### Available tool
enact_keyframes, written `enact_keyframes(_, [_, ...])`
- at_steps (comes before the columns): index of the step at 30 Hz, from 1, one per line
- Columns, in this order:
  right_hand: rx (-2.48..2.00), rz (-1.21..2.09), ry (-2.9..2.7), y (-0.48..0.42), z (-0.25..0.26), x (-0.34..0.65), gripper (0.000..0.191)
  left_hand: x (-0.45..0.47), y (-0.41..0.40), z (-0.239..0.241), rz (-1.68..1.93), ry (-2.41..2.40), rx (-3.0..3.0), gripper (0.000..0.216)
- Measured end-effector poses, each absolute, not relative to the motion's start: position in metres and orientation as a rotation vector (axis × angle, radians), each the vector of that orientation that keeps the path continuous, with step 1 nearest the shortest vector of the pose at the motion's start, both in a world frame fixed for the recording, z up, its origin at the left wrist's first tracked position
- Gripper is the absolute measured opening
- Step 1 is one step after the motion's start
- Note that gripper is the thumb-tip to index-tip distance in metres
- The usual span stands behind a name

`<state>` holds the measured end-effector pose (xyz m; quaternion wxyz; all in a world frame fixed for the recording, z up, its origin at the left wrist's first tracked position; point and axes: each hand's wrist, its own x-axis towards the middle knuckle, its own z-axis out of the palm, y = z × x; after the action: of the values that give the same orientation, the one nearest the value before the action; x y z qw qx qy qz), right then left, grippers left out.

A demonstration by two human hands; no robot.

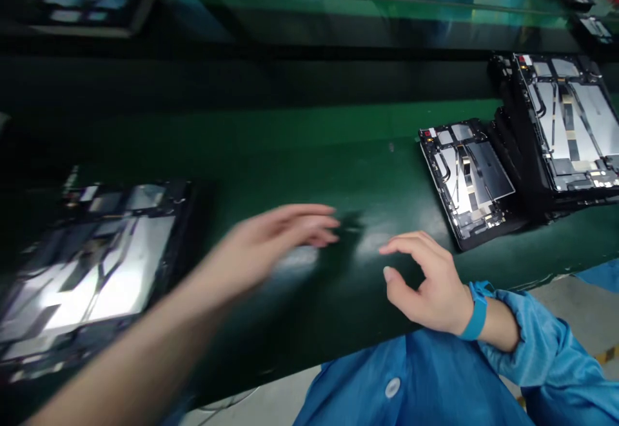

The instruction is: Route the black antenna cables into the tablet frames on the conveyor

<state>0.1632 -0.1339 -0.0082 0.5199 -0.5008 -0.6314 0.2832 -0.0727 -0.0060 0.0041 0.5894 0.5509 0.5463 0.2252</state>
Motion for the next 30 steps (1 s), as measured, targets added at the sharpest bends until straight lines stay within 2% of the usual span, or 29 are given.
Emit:
enact_keyframes(5, [-1.186, 0.541, -1.381, -0.148, -0.006, 0.166, 0.039, 0.097, -0.009, -0.021, 0.412, 0.985, 0.920, 0.026])
enact_keyframes(11, [-1.238, 0.489, -1.356, -0.159, -0.001, 0.180, 0.038, 0.137, -0.010, -0.034, 0.590, 1.008, 0.899, 0.029])
enact_keyframes(20, [-1.138, 0.402, -1.500, -0.147, 0.014, 0.177, 0.039, 0.087, -0.004, -0.022, 0.679, 0.777, 0.772, 0.017])
enact_keyframes(25, [-1.112, 0.372, -1.581, -0.136, 0.030, 0.180, 0.040, -0.010, -0.008, -0.011, 0.625, 0.895, 0.861, 0.036])
enact_keyframes(30, [-1.231, 0.472, -1.784, -0.097, 0.028, 0.179, 0.020, -0.087, -0.034, -0.007, 0.297, 1.199, 1.253, 0.031])
